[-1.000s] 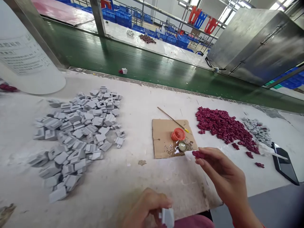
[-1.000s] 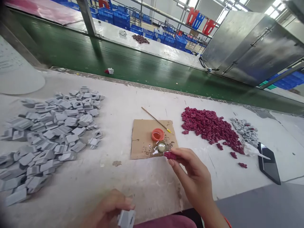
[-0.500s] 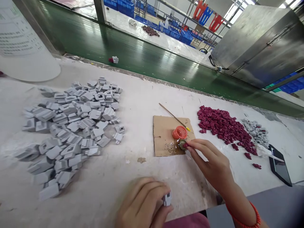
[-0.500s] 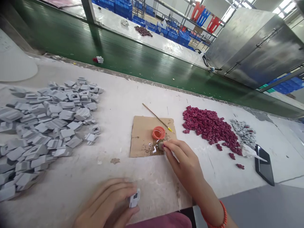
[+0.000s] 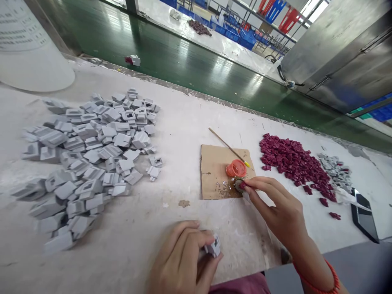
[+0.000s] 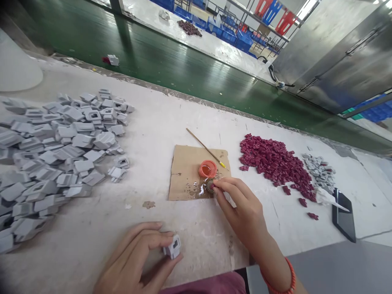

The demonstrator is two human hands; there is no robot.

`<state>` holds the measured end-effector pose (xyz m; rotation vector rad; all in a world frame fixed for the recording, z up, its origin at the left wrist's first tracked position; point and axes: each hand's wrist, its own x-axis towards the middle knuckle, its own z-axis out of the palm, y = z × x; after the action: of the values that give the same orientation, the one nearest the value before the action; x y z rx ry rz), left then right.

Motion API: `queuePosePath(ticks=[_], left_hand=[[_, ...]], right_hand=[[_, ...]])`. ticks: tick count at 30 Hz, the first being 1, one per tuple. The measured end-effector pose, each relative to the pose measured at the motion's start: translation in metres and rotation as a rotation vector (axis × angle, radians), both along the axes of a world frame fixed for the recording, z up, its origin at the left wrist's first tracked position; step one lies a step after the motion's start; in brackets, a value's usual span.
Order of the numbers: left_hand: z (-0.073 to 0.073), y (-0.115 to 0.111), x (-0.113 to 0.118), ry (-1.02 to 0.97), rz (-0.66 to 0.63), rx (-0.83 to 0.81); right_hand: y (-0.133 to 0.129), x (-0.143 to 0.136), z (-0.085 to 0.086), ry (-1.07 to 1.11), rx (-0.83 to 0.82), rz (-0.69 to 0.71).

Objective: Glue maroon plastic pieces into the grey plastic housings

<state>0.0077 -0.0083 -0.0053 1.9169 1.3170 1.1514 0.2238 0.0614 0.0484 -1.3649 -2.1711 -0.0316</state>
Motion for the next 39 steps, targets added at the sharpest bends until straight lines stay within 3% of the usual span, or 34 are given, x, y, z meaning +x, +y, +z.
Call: queuePosePath(ticks=[2, 5, 8, 11, 16, 21, 29, 39], left_hand=[[0.000, 0.000, 0.001, 0.007, 0.016, -0.003], [0.000, 0.002, 0.001, 0.016, 0.008, 0.011], [0.000, 0.004, -0.002, 0.043, -0.033, 0.064], [0.000, 0.005, -0.003, 0.069, -0.035, 0.062], [0.001, 0.003, -0.004, 0.086, -0.047, 0.044], [0.001, 0.002, -0.004, 0.083, -0.050, 0.039], [0.001, 0.002, -0.006, 0.077, -0.064, 0.033], [-0.004, 0.000, -0.008, 0.014, -0.011, 0.004]], right_hand=[[-0.008, -0.001, -0.001, 0.063, 0.004, -0.038], [-0.029, -0.012, -0.003, 0.323, -0.083, -0.107], [-0.055, -0.032, -0.008, 0.561, -0.219, -0.048], [-0.073, -0.050, -0.015, 0.640, -0.261, -0.002], [-0.077, -0.057, -0.025, 0.676, -0.296, 0.003], [-0.071, -0.055, -0.022, 0.664, -0.342, 0.006], [-0.058, -0.047, -0.008, 0.480, -0.462, 0.209], [-0.065, -0.053, -0.017, 0.588, -0.448, 0.265]])
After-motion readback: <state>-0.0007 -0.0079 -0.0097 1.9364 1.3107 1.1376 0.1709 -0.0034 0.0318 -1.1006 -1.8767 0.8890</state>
